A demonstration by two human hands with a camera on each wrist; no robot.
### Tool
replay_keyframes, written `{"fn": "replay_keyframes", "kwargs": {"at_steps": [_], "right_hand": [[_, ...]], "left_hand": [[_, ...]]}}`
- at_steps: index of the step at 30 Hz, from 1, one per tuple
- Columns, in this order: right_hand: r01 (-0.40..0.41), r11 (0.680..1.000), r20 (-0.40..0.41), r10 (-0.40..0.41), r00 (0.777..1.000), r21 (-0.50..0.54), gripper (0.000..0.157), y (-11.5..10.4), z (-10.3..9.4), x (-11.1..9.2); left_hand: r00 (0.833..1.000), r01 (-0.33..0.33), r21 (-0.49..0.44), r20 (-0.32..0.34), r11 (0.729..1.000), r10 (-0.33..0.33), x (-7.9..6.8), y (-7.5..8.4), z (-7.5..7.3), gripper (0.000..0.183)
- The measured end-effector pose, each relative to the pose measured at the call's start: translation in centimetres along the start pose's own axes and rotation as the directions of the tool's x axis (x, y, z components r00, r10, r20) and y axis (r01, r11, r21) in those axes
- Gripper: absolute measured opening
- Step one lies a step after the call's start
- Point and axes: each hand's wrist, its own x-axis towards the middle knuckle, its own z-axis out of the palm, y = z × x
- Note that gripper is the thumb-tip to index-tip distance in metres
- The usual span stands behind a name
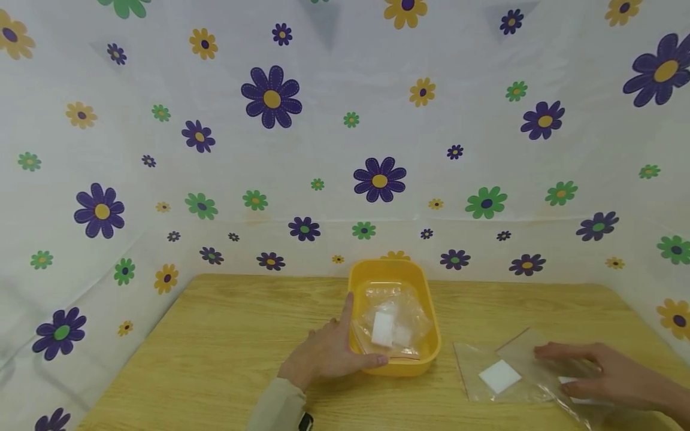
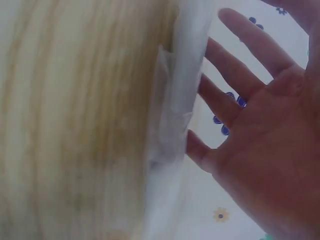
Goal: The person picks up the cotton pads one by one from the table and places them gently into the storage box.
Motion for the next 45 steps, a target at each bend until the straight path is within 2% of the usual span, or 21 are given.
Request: {"fn": "replay_keyframes", "kwargs": {"at_steps": [5, 8, 11, 17, 24, 29, 35, 40, 45], "right_hand": [[0.103, 0.991, 0.033, -0.107, 0.994, 0.090, 0.052, 1.2, 0.1, -0.1], [0.092, 0.988, 0.056, -0.100, 0.993, 0.124, 0.052, 1.4, 0.1, -0.1], [0.066, 0.992, 0.057, -0.072, 0.996, 0.108, 0.048, 1.4, 0.2, -0.1], [0.097, 0.995, -0.011, -0.097, 0.995, 0.007, 0.035, 1.2, 0.6, 0.2], [0.101, 0.995, -0.099, -0.103, 0.990, -0.020, 0.019, 1.2, 0.7, 0.7], [0.133, 0.991, -0.161, -0.133, 0.978, -0.008, 0.020, 1.2, 1.0, 0.8], [0.157, 0.988, -0.192, -0.153, 0.969, 0.005, 0.023, 1.0, 1.0, 0.8], [0.145, 0.989, -0.227, -0.146, 0.963, -0.017, 0.025, 0.6, 1.0, 0.8], [0.045, 0.998, -0.271, -0.057, 0.961, -0.051, 0.022, -0.3, 0.5, 0.9]], "left_hand": [[1.000, 0.008, -0.008, 0.008, 1.000, -0.008, -0.1, 0.1, -0.1, 0.134], [1.000, 0.005, -0.004, 0.008, 1.000, -0.005, 0.0, 0.1, 0.0, 0.133], [1.000, 0.008, -0.005, 0.009, 1.000, -0.008, 0.0, 0.1, 0.0, 0.133], [1.000, 0.008, -0.002, 0.005, 1.000, -0.008, 0.0, 0.1, 0.0, 0.133], [1.000, 0.014, -0.002, 0.004, 1.000, -0.014, -0.1, 0.1, -0.1, 0.134], [1.000, 0.017, -0.007, 0.006, 1.000, -0.017, -0.1, 0.1, -0.1, 0.134], [1.000, -0.005, 0.012, -0.013, 1.000, 0.005, -0.1, 0.2, 0.0, 0.134], [1.000, 0.010, 0.003, -0.002, 1.000, -0.010, -0.1, 0.2, 0.0, 0.135], [1.000, 0.022, -0.017, 0.016, 1.000, -0.021, -0.1, 0.1, -0.1, 0.135]]}}
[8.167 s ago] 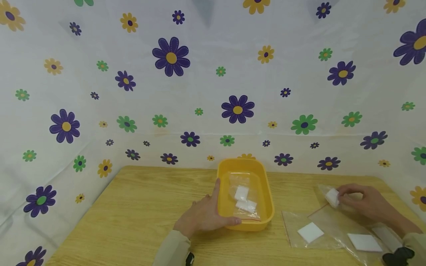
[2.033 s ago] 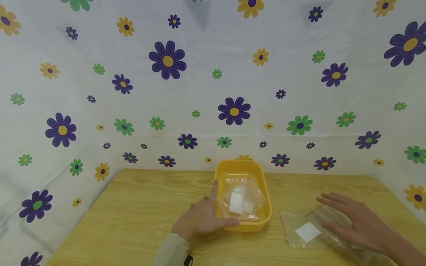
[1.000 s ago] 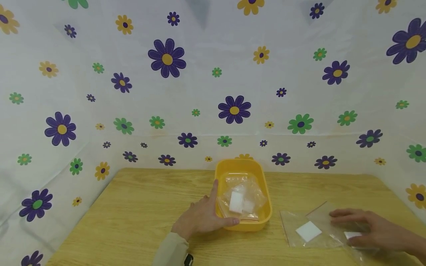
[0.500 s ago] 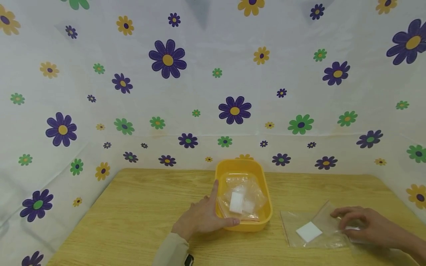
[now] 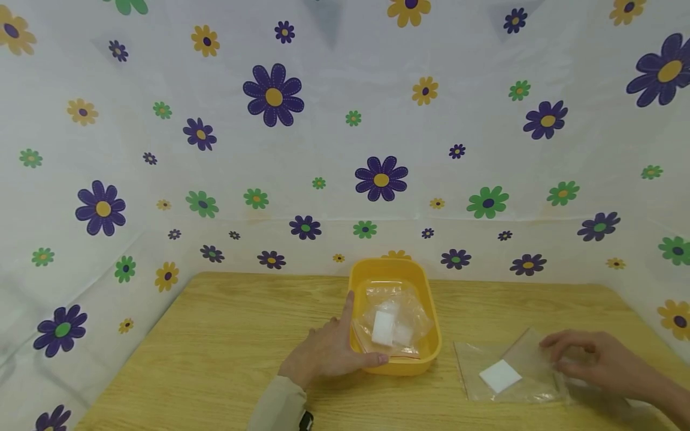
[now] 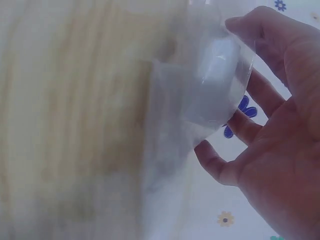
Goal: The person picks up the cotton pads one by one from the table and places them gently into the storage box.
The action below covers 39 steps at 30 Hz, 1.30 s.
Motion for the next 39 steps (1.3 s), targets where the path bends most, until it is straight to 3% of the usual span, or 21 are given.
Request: {"fn": "replay_keyframes", "kwargs": {"at_steps": [5, 12, 18, 31, 39], "right_hand": [[-0.073, 0.997, -0.033, 0.073, 0.997, -0.006, 0.016, -1.3, -0.7, 0.7], [-0.032, 0.999, -0.141, 0.030, 0.990, -0.013, 0.019, -2.6, -1.8, 1.4], [-0.057, 0.998, -0.213, 0.050, 0.976, -0.025, 0.018, -3.4, -2.7, 1.9], [-0.032, 0.999, -0.214, 0.030, 0.976, -0.006, 0.014, -7.2, -3.1, 5.2], [0.073, 0.997, -0.214, -0.068, 0.974, 0.017, 0.018, -9.9, -2.0, 8.0]], "left_hand": [[1.000, -0.018, 0.000, -0.003, 1.000, 0.018, 0.1, 0.0, -0.2, 0.135], [0.999, -0.033, 0.015, -0.008, 0.999, 0.033, 0.2, 0.1, -0.3, 0.135], [1.000, -0.026, 0.025, 0.000, 0.999, 0.026, 0.2, 0.1, -0.2, 0.135], [1.000, -0.021, 0.031, 0.002, 0.999, 0.021, 0.0, 0.1, -0.2, 0.135], [1.000, -0.022, 0.030, -0.002, 0.999, 0.022, 0.0, 0.0, -0.2, 0.134]]}}
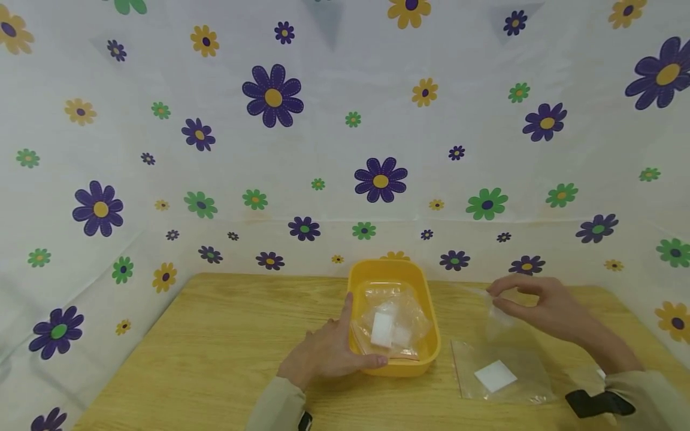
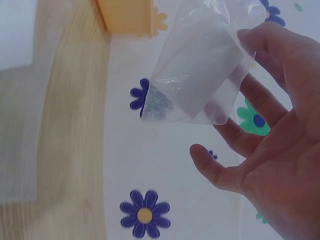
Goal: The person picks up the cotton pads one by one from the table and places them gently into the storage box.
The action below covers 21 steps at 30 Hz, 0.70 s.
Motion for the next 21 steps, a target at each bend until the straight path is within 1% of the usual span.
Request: {"fn": "replay_keyframes", "kwargs": {"at_steps": [4, 12, 18, 21], "right_hand": [[0.040, 0.998, 0.005, -0.041, 0.999, 0.051, 0.020, -1.1, 0.8, 1.1], [0.059, 0.993, 0.024, -0.062, 0.998, 0.103, 0.018, -2.8, 2.1, 2.7], [0.044, 0.994, 0.055, -0.050, 0.997, 0.101, 0.014, -4.0, 3.0, 3.7], [0.038, 0.995, 0.056, -0.043, 0.997, 0.094, 0.013, -4.3, 3.6, 4.3]], "left_hand": [[1.000, -0.003, -0.002, -0.001, 1.000, 0.003, 0.0, 0.0, 0.0, 0.135], [1.000, -0.022, -0.004, -0.015, 1.000, 0.022, 0.1, 0.0, 0.2, 0.136], [1.000, -0.020, 0.000, -0.015, 1.000, 0.020, 0.0, 0.0, 0.1, 0.136], [1.000, -0.019, 0.001, -0.014, 1.000, 0.019, 0.0, 0.0, 0.1, 0.136]]}}
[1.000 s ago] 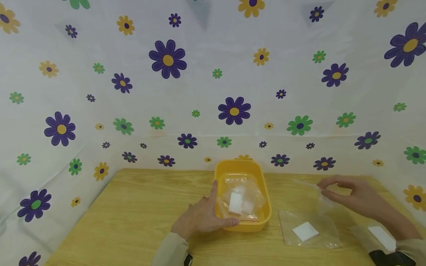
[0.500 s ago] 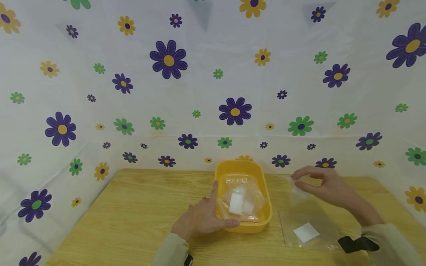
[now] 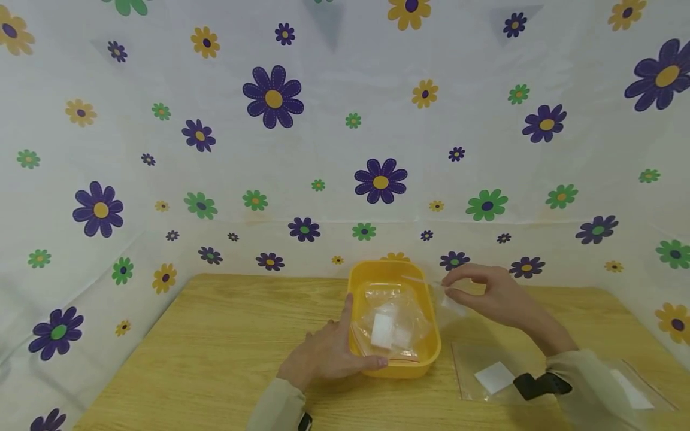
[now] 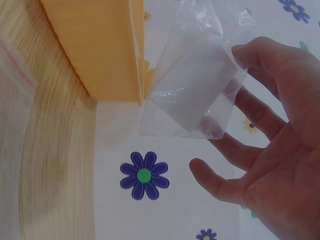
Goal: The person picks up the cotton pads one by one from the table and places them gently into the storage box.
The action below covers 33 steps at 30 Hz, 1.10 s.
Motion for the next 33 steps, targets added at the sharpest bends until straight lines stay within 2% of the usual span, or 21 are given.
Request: {"fn": "replay_keyframes", "kwargs": {"at_steps": [13, 20, 24, 28, 33], "right_hand": [[0.008, 1.000, 0.023, -0.008, 1.000, 0.020, 0.012, -1.2, 2.9, 2.6], [-0.010, 0.999, 0.074, 0.007, 0.997, 0.038, 0.014, -1.5, 4.6, 3.4], [-0.023, 1.000, 0.106, 0.022, 0.994, 0.012, 0.015, -1.7, 5.5, 3.8], [0.001, 1.000, 0.131, 0.003, 0.991, -0.025, 0.015, -1.8, 6.5, 4.2], [0.010, 0.993, 0.165, 0.010, 0.986, -0.118, 0.013, -2.3, 7.8, 4.6]], "left_hand": [[1.000, 0.006, -0.006, 0.002, 1.000, -0.005, 0.0, -0.1, 0.0, 0.136], [1.000, -0.003, 0.010, -0.002, 1.000, 0.003, 0.1, 0.0, 0.0, 0.136], [1.000, 0.009, 0.008, -0.001, 1.000, -0.009, 0.2, 0.0, 0.1, 0.136], [1.000, 0.010, 0.016, 0.000, 1.000, -0.010, 0.2, 0.0, 0.1, 0.135], [1.000, 0.006, 0.027, 0.000, 1.000, -0.006, 0.1, 0.0, 0.0, 0.135]]}}
